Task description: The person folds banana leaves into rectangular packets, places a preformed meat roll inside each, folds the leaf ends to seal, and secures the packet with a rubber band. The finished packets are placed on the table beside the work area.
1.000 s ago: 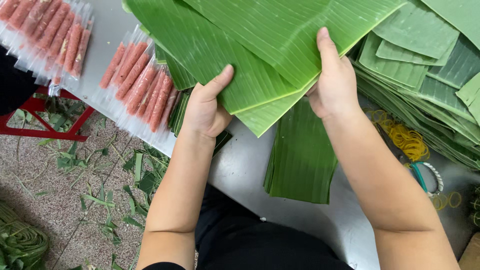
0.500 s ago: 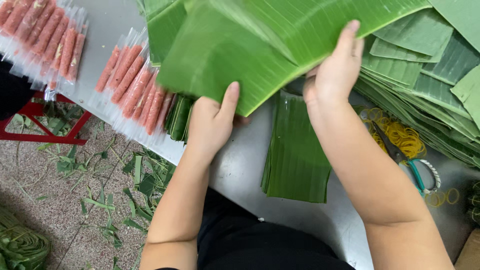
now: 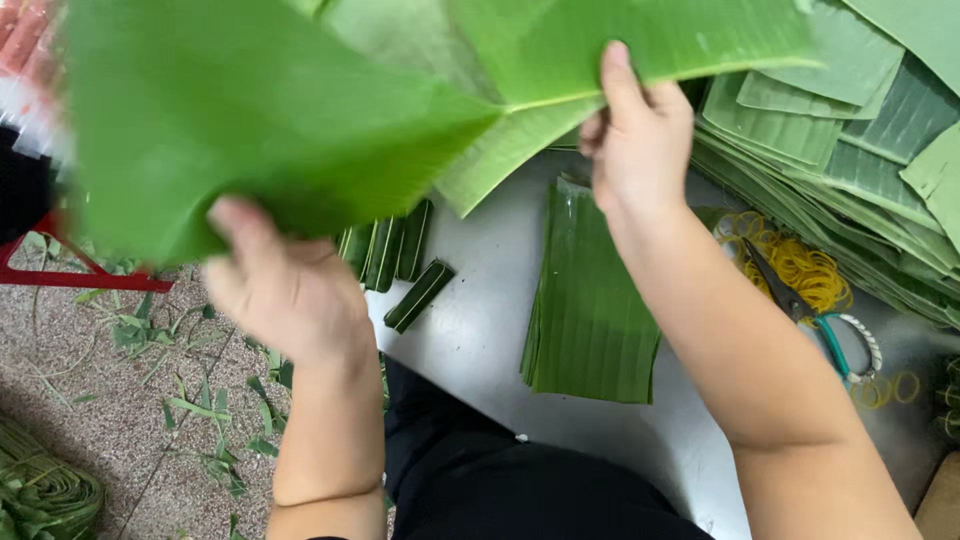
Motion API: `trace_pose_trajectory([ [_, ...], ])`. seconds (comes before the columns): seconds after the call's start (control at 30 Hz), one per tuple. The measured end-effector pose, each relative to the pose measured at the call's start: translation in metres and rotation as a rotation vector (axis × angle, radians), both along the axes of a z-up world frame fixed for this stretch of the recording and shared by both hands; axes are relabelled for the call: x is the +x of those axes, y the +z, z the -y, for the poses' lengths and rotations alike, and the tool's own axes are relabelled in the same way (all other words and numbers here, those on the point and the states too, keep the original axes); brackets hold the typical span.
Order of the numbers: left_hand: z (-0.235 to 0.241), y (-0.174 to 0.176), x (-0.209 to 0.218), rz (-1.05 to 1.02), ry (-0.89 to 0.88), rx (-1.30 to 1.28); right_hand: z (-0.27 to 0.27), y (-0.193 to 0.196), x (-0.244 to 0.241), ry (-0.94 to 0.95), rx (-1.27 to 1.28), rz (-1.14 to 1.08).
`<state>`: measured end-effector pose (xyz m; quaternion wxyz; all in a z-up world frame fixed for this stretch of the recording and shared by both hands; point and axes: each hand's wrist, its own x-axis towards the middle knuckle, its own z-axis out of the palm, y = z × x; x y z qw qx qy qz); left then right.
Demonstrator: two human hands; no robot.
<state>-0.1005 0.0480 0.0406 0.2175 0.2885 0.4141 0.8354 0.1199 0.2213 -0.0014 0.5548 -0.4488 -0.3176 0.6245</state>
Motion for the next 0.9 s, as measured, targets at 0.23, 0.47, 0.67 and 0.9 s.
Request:
trace_pose_trajectory([
  [0.23, 0.054, 0.009, -0.005, -0.042, 0.014, 0.147, -0.05, -0.004, -0.02, -0.116, 0.011, -0.082],
  [0.47, 0.094, 0.029, -0.03, 0.054, -0.252, -0.159, -0.033, -0.006, -0.017, 0.215, -0.18, -0.326],
  [0.67, 0.053, -0.034, 0.029, 0.498, -0.558, -0.326, 0.082, 0.045, 0.012, 0.715, -0.338, -0.522],
  [0.9, 0.038, -0.064, 0.092, 0.305, -0.669, -0.571, 0.135, 0.014, 0.064, 0.787, -0.232, -0.049],
])
